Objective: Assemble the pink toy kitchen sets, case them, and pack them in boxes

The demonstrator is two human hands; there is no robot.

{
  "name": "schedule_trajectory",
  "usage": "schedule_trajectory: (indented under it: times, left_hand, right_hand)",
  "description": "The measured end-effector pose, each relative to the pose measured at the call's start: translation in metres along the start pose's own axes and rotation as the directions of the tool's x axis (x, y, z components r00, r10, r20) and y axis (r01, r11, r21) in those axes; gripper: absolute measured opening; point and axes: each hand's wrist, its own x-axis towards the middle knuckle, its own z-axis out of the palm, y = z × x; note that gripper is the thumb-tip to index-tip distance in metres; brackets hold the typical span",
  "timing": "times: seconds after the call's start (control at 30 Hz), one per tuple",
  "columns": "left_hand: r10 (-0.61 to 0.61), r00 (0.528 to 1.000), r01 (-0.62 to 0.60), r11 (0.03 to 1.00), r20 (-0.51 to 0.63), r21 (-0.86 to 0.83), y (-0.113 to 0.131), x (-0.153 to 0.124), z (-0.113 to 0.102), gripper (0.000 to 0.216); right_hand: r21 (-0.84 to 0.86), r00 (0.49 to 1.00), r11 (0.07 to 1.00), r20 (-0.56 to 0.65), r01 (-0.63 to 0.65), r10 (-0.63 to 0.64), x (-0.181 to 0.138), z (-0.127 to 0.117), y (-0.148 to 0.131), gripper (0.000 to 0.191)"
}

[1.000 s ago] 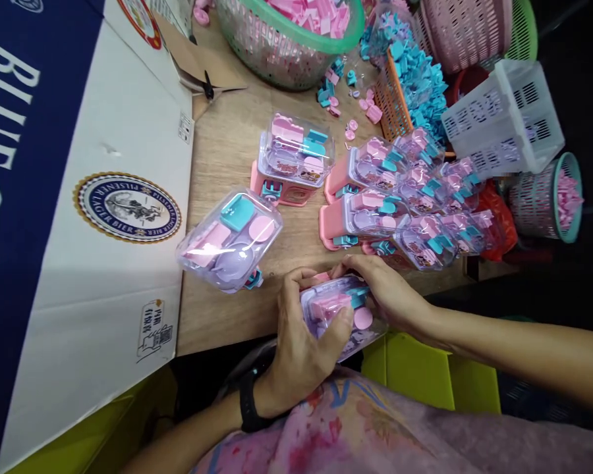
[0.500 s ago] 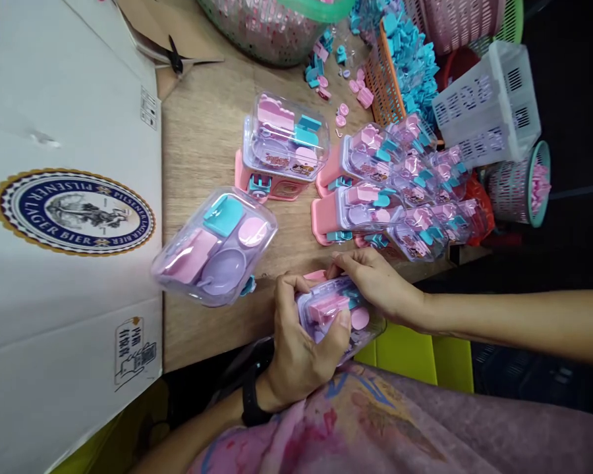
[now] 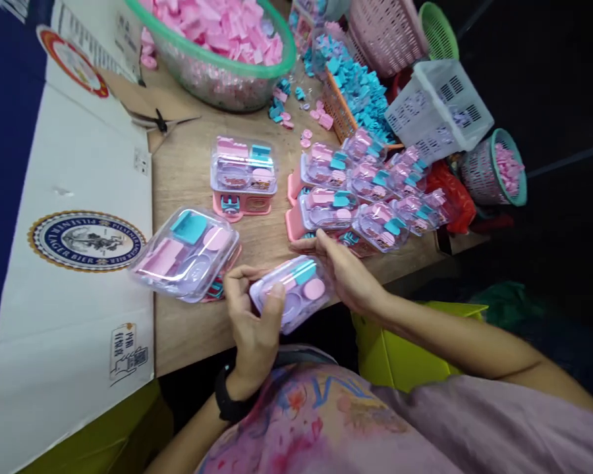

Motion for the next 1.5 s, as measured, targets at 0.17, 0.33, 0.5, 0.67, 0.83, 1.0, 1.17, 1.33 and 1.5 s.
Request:
schedule_trajectory:
  times: [0.17,0.33,0.5,0.67,0.83,1.0,1.17,1.33,1.5]
  left_hand:
    - [0.061,0.997,-0.054,0.990,-0.051,0.131,-0.003,0.002,-0.007,0.039]
    - [0.094,0.990,-0.116,0.969,0.110,0.219,0.000,-0.018,-0.019,0.075]
    - [0.127,0.988,-0.153,0.903,0.092,0.402,-0.009,-0.035,-0.030,0.081]
    - [0.165,0.984,-0.116,0.878,-0.067,0.465,-0.010,-0.035,-0.027,0.080]
    - [0.196,0.971,-0.110,0.874,-0.137,0.473,0.000,-0.032,-0.003,0.084]
    - [0.240,0.962,-0.151,0.862,-0.127,0.485,-0.002,-0.030,0.007,0.088]
    - [0.244,0.961,-0.154,0.867,-0.133,0.474,-0.009,-0.027,0.001,0.096]
    - [0.242,0.946,-0.137,0.902,-0.216,0.409,-0.011,-0.032,0.002,0.102]
    - [0.264,0.920,-0.116,0.890,-0.290,0.441,-0.016,-0.037,0.012,0.100]
  right_hand:
    - [-0.092,0.915,0.911,0.060,0.402,-0.398,-0.041,-0.003,0.052,0.071]
    - [-0.275,0.803,0.763,0.061,0.585,-0.593,-0.048,-0.005,0.096,0.070]
    - [-0.290,0.773,0.733,0.038,0.616,-0.634,-0.043,-0.031,0.102,0.036]
    - [-0.507,0.465,0.707,-0.534,0.492,-0.706,-0.027,-0.091,0.096,0.035]
    - [-0.502,0.490,0.729,-0.540,0.466,-0.685,-0.002,-0.132,0.102,0.085]
    - [-0.439,0.521,0.783,-0.586,0.441,-0.621,0.004,-0.121,0.117,0.086]
    - [-0.423,0.508,0.788,-0.606,0.446,-0.613,0.004,-0.113,0.128,0.084]
    - [-0.425,0.488,0.823,-0.664,0.377,-0.567,-0.026,-0.091,0.145,0.079]
    - [-0.481,0.539,0.730,-0.492,0.486,-0.684,-0.047,-0.050,0.154,0.093]
